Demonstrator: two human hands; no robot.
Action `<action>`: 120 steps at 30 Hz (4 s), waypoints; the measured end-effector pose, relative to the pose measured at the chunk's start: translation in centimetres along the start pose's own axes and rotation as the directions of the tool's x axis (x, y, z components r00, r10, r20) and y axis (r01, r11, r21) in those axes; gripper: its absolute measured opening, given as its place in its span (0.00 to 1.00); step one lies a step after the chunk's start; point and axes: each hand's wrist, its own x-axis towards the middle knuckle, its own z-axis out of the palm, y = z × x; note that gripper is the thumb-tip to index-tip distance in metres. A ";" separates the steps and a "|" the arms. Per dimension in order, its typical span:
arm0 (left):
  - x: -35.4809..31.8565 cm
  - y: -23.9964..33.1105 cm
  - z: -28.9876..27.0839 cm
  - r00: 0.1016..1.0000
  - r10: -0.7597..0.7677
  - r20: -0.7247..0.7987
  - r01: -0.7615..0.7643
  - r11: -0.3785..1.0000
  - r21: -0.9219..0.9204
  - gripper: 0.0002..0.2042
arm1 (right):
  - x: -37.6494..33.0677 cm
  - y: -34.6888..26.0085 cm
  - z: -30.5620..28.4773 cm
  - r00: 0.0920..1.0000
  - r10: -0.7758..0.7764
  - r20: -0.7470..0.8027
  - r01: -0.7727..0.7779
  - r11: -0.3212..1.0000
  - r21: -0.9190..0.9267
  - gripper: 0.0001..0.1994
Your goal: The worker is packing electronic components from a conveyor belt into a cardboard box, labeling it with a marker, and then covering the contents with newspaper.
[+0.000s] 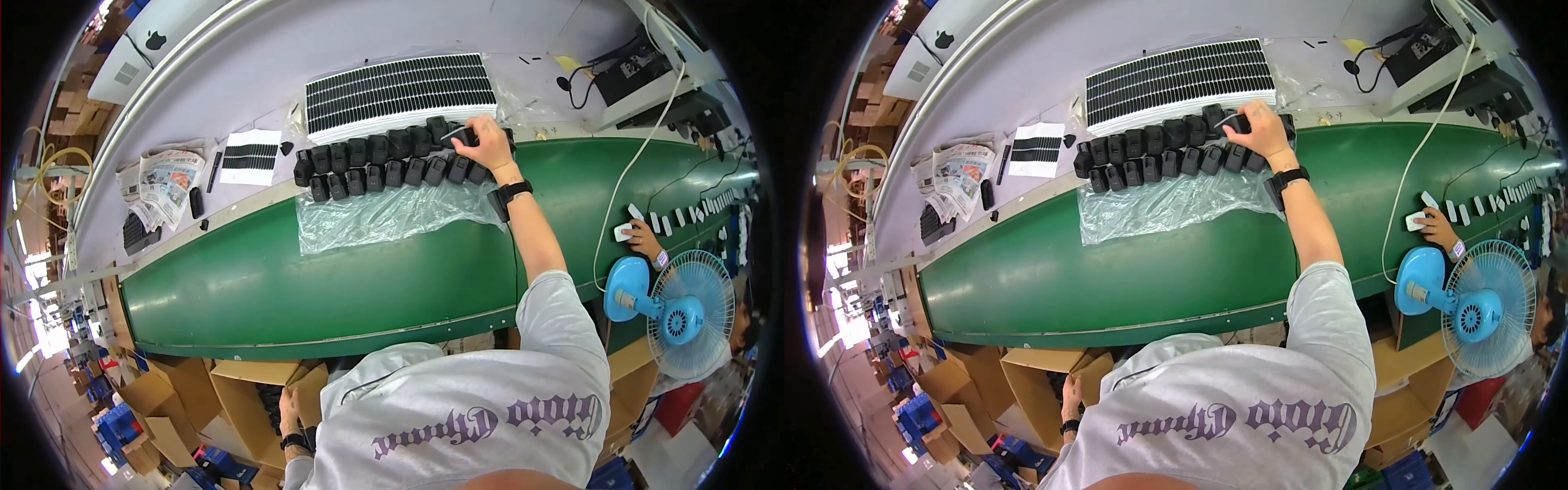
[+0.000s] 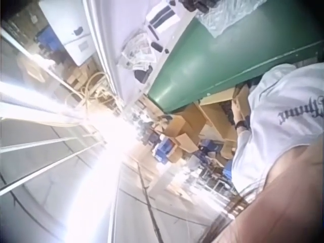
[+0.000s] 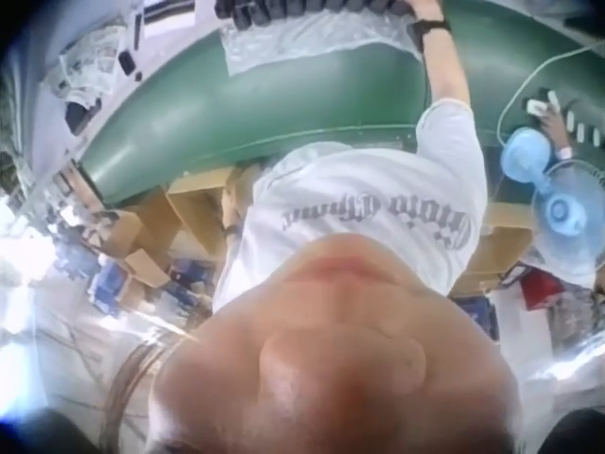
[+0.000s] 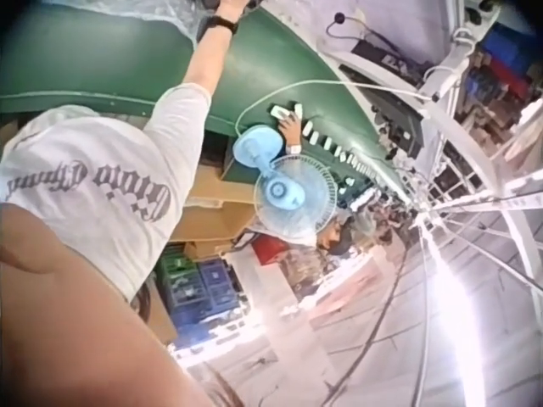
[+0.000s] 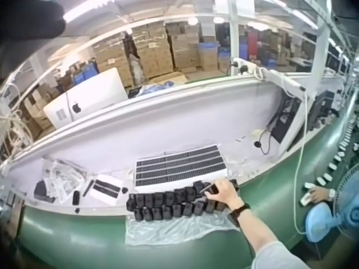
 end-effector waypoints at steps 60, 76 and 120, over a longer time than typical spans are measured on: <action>22.1 47.5 0.9 0.547 0.804 -0.234 -0.735 0.594 0.325 0.34 | -22.7 -19.9 -8.0 0.079 0.298 0.951 -0.541 -0.789 0.292 0.30; 19.1 41.3 3.7 0.676 0.658 -0.333 -0.652 0.744 0.146 0.30 | -21.3 -24.3 -8.7 0.056 0.336 0.940 -0.641 -0.710 0.292 0.30; 0.7 -22.8 14.7 0.997 0.041 -0.059 -0.064 0.886 -0.459 0.35 | -32.2 -80.3 24.6 -0.371 0.124 0.920 0.550 0.828 0.111 0.27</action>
